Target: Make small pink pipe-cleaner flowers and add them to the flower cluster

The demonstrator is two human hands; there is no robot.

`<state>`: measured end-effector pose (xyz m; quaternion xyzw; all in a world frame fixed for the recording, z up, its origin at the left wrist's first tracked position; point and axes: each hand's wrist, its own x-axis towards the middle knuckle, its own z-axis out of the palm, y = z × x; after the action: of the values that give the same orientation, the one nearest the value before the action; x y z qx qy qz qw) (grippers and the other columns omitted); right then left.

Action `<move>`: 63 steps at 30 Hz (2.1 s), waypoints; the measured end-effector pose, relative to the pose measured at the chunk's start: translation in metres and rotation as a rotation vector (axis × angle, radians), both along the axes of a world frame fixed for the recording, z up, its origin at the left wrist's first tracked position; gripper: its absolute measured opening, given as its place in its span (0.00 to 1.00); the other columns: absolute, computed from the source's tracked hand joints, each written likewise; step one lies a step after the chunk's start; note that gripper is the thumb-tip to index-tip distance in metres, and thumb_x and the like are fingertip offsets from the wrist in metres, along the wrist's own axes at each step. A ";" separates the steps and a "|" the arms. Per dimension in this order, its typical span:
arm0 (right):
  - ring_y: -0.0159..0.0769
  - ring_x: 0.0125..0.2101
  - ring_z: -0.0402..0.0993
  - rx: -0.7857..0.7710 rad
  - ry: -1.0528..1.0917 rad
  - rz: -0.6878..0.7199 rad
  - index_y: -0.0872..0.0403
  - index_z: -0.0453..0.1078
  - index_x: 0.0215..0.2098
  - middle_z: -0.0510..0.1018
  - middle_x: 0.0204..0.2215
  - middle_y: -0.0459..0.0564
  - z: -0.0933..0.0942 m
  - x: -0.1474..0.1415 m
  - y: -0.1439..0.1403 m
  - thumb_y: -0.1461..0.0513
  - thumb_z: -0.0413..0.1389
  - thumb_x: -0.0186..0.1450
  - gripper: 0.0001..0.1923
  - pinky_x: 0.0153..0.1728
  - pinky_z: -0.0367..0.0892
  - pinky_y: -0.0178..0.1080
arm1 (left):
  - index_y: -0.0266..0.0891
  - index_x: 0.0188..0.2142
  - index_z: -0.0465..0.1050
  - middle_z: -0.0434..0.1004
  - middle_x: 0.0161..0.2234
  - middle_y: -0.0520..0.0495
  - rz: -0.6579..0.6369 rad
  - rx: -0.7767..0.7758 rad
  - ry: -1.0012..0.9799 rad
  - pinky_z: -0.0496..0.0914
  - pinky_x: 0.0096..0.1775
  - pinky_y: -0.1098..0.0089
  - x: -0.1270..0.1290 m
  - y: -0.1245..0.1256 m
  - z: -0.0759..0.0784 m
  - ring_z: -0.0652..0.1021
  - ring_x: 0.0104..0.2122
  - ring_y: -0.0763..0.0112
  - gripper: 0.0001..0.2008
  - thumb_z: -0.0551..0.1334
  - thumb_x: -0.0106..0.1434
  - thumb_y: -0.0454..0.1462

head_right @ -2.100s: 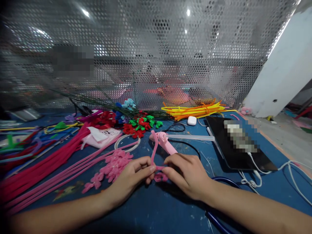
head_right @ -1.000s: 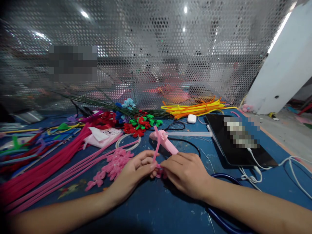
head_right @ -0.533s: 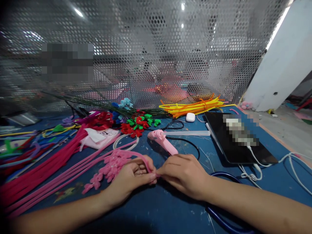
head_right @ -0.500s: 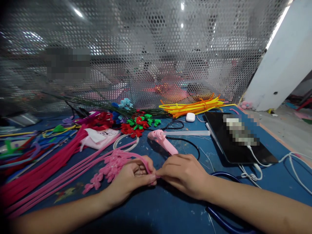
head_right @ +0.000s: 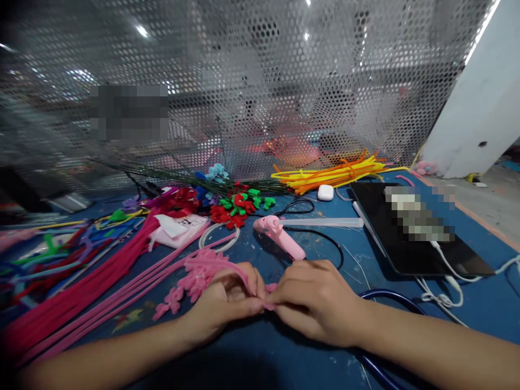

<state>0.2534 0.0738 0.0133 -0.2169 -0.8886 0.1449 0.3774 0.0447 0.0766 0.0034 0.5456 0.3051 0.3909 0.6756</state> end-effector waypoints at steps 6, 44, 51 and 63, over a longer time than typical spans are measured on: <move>0.28 0.25 0.68 -0.133 -0.011 -0.031 0.54 0.70 0.31 0.72 0.23 0.44 -0.002 -0.003 -0.002 0.65 0.52 0.62 0.05 0.27 0.58 0.33 | 0.38 0.29 0.75 0.76 0.30 0.48 0.060 0.276 0.350 0.69 0.38 0.70 0.000 -0.005 0.006 0.75 0.33 0.70 0.02 0.66 0.55 0.35; 0.28 0.22 0.69 -0.184 -0.181 -0.072 0.55 0.68 0.30 0.73 0.21 0.44 0.000 -0.002 -0.001 0.62 0.46 0.67 0.11 0.27 0.56 0.32 | 0.35 0.29 0.74 0.77 0.22 0.52 0.005 -0.067 0.231 0.70 0.30 0.75 0.002 -0.003 0.006 0.76 0.23 0.75 0.07 0.68 0.52 0.37; 0.25 0.22 0.68 -0.235 -0.041 -0.085 0.54 0.70 0.32 0.73 0.21 0.42 0.002 -0.003 0.000 0.64 0.50 0.66 0.08 0.27 0.58 0.29 | 0.34 0.28 0.74 0.78 0.22 0.51 -0.033 -0.126 0.155 0.70 0.30 0.75 0.004 0.000 0.008 0.77 0.23 0.74 0.08 0.68 0.53 0.38; 0.29 0.38 0.72 -0.161 0.037 0.020 0.54 0.69 0.45 0.77 0.37 0.49 -0.001 -0.001 0.003 0.66 0.49 0.68 0.10 0.39 0.67 0.32 | 0.32 0.27 0.72 0.75 0.22 0.51 0.001 -0.177 0.132 0.68 0.27 0.74 0.002 0.007 0.006 0.76 0.21 0.74 0.14 0.70 0.49 0.41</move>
<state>0.2525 0.0773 0.0125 -0.2349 -0.8690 0.2234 0.3738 0.0467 0.0838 0.0095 0.5083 0.3823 0.3261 0.6994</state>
